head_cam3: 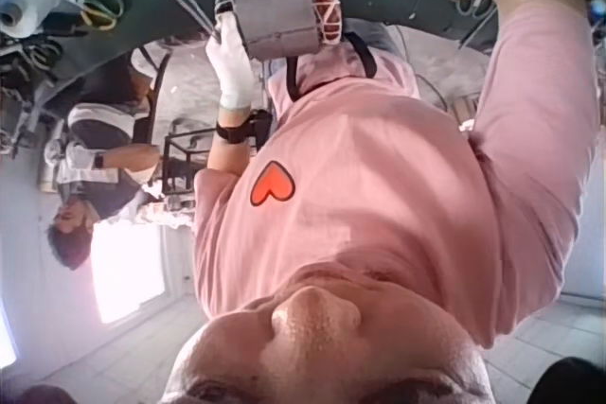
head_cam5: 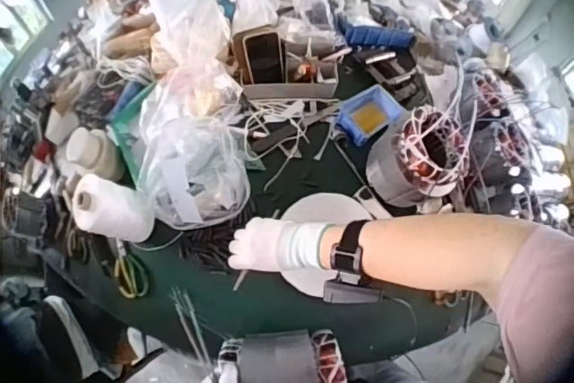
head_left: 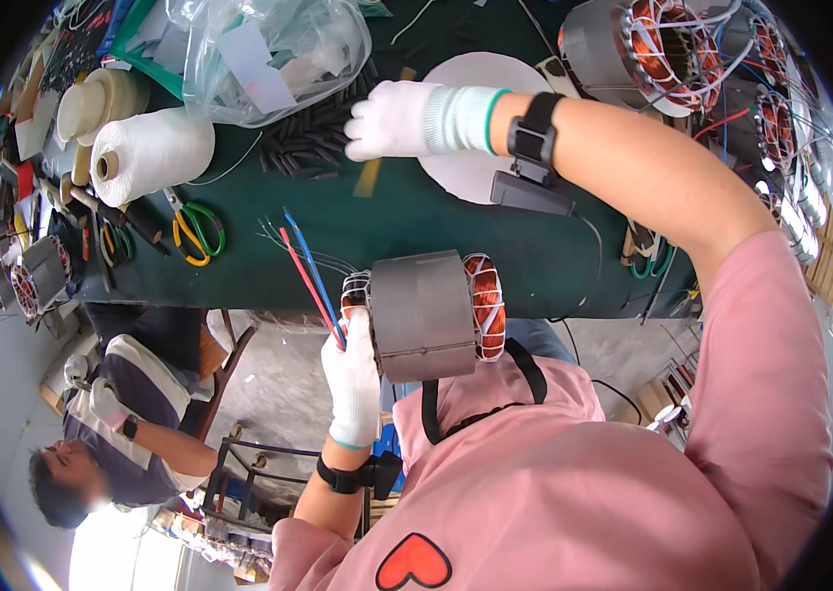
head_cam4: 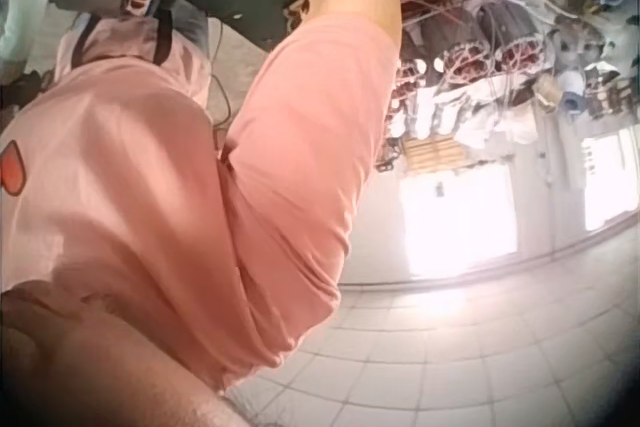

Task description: Assemble motor stators by inserting and trimming wires.

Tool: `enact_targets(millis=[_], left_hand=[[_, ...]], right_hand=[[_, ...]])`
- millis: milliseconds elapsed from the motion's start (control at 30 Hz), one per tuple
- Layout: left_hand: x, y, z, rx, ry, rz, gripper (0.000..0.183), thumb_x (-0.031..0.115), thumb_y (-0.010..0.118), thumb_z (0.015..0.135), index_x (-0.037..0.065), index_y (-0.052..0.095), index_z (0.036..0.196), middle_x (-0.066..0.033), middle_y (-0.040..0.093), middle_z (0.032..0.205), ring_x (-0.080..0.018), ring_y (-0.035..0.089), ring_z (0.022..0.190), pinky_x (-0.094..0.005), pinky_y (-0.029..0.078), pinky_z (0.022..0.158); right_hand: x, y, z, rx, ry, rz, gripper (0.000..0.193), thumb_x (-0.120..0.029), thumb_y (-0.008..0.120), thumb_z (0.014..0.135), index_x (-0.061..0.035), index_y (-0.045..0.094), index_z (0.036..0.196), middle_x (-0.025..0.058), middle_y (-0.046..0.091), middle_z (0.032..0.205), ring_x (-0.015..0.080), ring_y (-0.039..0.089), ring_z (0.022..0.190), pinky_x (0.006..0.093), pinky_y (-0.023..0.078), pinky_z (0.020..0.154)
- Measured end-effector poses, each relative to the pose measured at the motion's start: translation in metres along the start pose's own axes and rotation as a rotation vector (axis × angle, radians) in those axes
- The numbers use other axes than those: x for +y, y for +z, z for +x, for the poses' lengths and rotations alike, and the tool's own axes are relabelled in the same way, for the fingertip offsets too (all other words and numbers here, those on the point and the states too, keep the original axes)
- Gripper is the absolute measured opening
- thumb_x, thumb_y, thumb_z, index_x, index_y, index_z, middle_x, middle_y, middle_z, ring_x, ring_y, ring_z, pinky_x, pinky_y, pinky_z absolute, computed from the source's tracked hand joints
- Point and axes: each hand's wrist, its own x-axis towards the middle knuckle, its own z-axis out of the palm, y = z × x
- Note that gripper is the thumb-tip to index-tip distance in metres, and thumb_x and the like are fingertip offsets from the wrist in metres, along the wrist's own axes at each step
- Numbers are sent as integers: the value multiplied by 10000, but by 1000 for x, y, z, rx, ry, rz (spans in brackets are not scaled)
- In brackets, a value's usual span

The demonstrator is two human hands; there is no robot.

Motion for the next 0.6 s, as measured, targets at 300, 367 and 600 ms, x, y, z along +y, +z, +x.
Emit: enact_targets(millis=[300,367,600], left_hand=[[-109,-121,-11,-181,380,249,371,290,446,1081,8,562,1292,-53,609,1210,-132,537,1092,-310,434,963],[-135,-128,37,-258,218,280,391,289,444,1078,-6,542,1315,-55,597,1243,-157,526,1122,-331,410,1008],[-84,-86,15,-154,489,309,661,455,390,1069,21,253,1547,-147,419,1504,-268,446,1356,-424,355,1145]], right_hand=[[-88,-80,-141,663,838,1617,281,-171,572,1011,-80,687,1250,20,697,1078,167,654,975,330,528,825],[-151,-66,-224,967,825,1468,369,-201,476,1068,-28,570,1380,168,694,1237,223,677,1067,329,522,879],[-270,8,-249,718,819,1239,335,-162,555,913,-17,626,1207,187,667,1248,402,605,1189,460,453,1035]])
